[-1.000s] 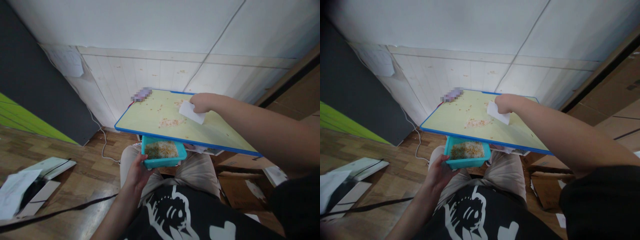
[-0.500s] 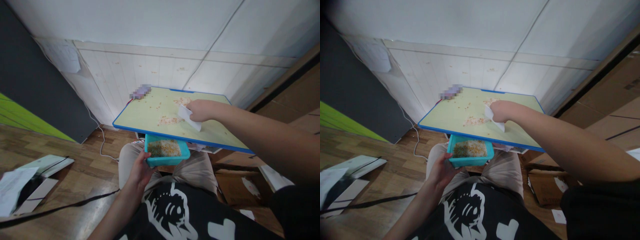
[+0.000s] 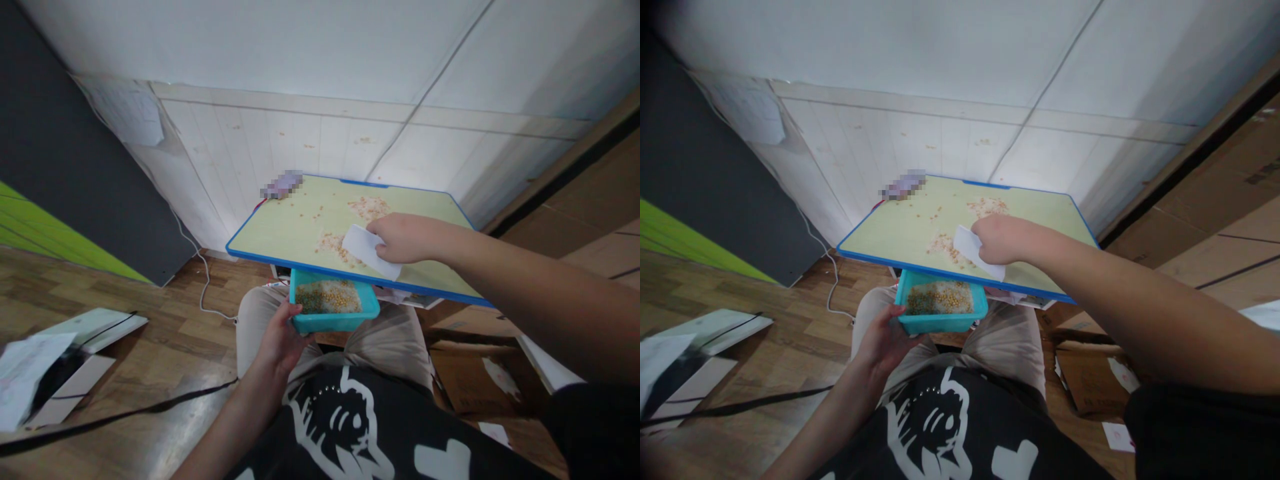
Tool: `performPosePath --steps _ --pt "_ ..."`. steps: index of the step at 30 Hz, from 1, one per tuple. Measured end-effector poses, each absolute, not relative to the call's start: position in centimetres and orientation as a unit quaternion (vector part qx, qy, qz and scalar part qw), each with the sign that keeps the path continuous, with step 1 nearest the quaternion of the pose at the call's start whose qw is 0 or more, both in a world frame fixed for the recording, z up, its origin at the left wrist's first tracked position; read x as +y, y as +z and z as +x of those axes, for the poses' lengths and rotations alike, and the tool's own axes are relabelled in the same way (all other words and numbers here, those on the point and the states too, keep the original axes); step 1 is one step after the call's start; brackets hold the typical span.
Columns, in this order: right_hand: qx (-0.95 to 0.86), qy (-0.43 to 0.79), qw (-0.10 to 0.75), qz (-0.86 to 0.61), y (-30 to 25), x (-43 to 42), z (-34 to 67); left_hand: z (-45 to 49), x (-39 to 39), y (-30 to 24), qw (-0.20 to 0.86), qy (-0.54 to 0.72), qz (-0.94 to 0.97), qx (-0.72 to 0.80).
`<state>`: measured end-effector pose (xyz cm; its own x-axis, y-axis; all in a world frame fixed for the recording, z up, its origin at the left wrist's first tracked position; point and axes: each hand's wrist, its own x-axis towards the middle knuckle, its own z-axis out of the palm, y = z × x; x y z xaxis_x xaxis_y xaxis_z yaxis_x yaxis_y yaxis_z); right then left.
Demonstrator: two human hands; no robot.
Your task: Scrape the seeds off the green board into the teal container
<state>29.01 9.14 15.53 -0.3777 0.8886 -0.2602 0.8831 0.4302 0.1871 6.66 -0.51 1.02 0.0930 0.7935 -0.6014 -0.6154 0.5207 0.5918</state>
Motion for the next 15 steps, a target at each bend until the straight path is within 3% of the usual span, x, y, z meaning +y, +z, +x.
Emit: performPosePath --steps 15 --pt "0.831 0.053 0.144 0.534 17.0 8.2 28.5 6.5 -0.4 0.9 0.737 0.476 0.098 0.47"
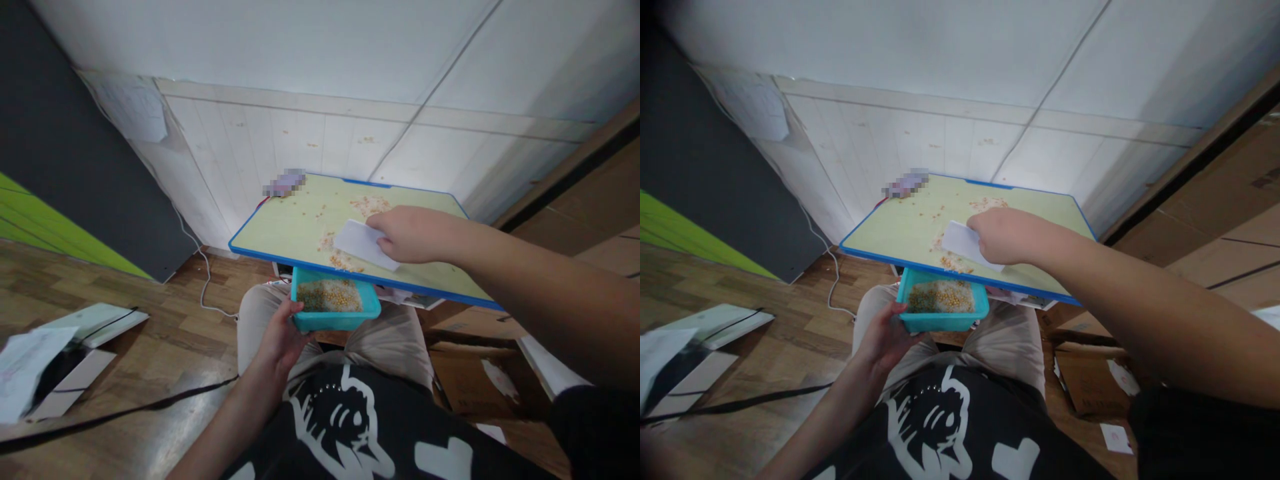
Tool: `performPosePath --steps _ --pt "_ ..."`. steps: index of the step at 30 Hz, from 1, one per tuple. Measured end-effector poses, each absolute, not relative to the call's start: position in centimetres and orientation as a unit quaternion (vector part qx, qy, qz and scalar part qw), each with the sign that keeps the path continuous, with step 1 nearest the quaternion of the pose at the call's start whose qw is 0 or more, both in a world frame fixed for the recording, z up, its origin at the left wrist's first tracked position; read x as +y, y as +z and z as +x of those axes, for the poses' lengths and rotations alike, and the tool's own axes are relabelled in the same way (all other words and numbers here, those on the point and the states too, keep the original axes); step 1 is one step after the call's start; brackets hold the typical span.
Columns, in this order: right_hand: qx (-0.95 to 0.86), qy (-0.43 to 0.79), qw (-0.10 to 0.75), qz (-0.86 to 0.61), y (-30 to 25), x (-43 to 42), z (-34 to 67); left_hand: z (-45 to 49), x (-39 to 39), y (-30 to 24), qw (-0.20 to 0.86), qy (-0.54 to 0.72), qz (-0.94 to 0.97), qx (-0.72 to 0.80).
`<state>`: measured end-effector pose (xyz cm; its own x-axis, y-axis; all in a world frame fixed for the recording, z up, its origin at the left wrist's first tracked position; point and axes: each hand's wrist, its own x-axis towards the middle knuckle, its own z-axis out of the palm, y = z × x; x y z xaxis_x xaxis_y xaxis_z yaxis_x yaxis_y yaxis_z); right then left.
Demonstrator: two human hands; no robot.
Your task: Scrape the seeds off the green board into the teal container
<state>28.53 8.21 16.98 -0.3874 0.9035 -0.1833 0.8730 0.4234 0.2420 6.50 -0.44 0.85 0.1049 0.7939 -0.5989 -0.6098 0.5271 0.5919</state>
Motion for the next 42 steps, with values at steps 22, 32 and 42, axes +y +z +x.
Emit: performPosePath --steps 22,32,42 --pt "0.831 0.088 0.093 0.542 12.8 15.8 28.8 6.3 -0.6 0.2 0.738 0.484 0.111 0.457" --pt "0.844 0.091 0.101 0.519 12.7 13.9 28.6 6.5 -0.6 0.2 0.734 0.488 0.096 0.463" --pt "0.861 0.084 0.052 0.499 11.2 11.9 29.1 6.5 -0.6 0.3 0.735 0.484 0.098 0.465"
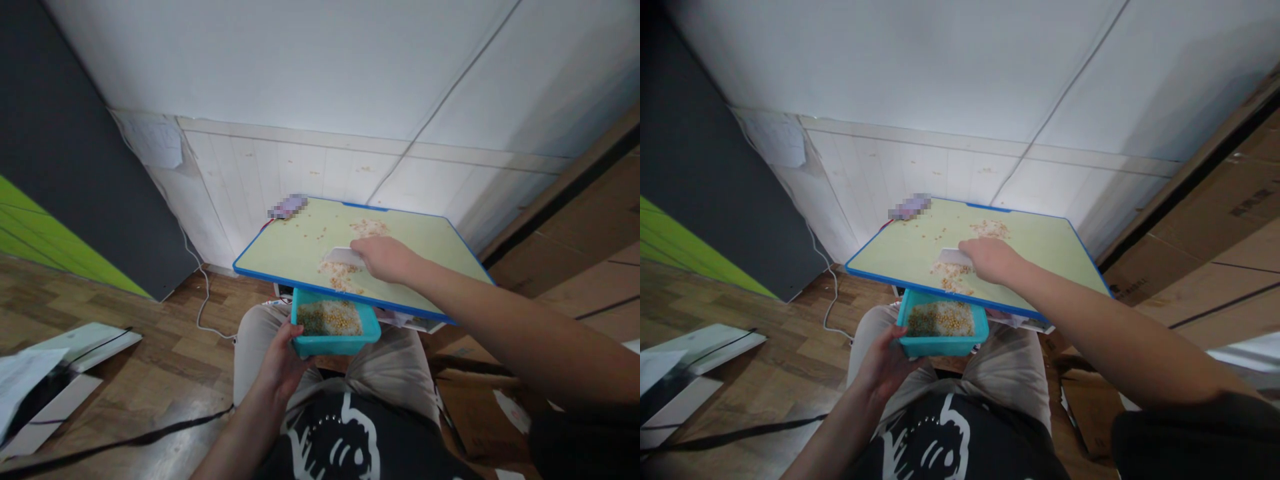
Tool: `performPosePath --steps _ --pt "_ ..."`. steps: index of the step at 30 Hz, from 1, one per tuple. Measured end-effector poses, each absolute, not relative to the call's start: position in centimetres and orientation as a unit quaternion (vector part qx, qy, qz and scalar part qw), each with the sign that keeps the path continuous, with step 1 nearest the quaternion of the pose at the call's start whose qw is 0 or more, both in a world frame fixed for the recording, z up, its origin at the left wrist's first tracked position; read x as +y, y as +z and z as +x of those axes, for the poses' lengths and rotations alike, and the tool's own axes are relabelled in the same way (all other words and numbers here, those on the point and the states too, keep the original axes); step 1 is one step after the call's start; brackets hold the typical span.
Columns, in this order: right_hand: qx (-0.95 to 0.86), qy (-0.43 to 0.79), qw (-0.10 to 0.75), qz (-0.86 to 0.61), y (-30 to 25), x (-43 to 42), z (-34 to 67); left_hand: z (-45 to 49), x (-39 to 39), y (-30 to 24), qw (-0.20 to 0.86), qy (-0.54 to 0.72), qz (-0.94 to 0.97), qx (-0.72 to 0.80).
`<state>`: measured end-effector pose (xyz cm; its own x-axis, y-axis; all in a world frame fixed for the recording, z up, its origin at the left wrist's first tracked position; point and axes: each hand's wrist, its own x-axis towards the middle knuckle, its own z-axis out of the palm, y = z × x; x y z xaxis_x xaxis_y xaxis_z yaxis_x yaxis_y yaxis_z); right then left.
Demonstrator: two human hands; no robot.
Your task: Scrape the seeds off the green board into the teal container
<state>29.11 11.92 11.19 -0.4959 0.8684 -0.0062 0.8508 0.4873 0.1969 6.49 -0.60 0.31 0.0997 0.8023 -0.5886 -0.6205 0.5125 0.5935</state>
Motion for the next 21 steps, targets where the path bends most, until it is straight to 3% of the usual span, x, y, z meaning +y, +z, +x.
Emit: performPosePath --steps 21 --pt "0.849 0.069 0.015 0.524 10.5 8.1 28.6 6.5 -0.6 0.1 0.739 0.483 0.094 0.461"
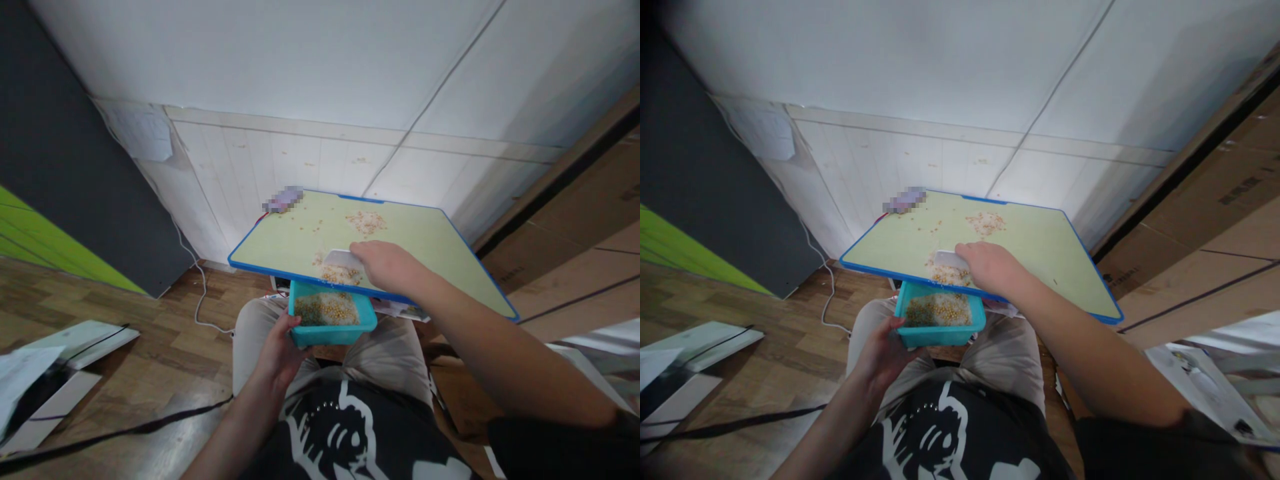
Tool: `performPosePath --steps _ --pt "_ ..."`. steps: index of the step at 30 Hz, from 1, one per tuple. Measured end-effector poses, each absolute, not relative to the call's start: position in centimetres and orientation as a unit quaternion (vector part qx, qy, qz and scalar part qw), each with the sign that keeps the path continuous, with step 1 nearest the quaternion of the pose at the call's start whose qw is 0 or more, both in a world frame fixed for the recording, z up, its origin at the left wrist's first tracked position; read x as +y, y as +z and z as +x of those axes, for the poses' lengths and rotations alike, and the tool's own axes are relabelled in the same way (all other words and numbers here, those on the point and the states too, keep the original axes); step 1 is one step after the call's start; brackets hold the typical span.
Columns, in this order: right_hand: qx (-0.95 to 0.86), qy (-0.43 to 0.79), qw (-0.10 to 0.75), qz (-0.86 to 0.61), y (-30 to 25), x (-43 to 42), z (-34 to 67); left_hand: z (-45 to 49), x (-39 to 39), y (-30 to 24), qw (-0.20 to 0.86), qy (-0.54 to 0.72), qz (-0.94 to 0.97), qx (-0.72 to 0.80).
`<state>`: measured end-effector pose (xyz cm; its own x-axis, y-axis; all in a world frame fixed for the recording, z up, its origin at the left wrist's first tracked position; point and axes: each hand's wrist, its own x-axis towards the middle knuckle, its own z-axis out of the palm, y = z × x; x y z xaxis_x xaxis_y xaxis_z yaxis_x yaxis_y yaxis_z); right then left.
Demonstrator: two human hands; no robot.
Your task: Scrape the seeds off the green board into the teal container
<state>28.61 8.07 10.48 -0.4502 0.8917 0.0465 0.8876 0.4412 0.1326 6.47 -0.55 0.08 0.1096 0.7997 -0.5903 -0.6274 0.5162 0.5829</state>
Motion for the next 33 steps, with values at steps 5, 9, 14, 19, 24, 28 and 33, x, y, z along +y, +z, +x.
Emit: performPosePath --steps 5,9,14,19,24,28,33 --pt "0.846 0.044 0.021 0.53 11.0 7.7 28.4 6.5 -0.4 0.0 0.736 0.487 0.094 0.461" --pt "0.846 0.022 0.018 0.532 11.4 7.5 28.2 6.4 -0.3 -0.1 0.737 0.477 0.093 0.47" --pt "0.84 0.013 0.032 0.541 12.1 7.1 27.9 6.4 -0.4 -0.1 0.739 0.485 0.1 0.457" --pt "0.845 0.013 0.027 0.534 12.1 7.2 27.8 6.4 -0.3 0.0 0.739 0.482 0.099 0.46" --pt "0.848 0.021 0.023 0.529 11.9 7.5 28.0 6.4 -0.3 0.2 0.74 0.474 0.098 0.467" --pt "0.848 0.022 0.027 0.53 11.9 7.5 28.0 6.5 -0.4 0.5 0.736 0.474 0.097 0.474" --pt "0.847 0.018 0.035 0.531 12.2 7.4 27.8 6.6 -0.5 0.7 0.739 0.471 0.096 0.472"
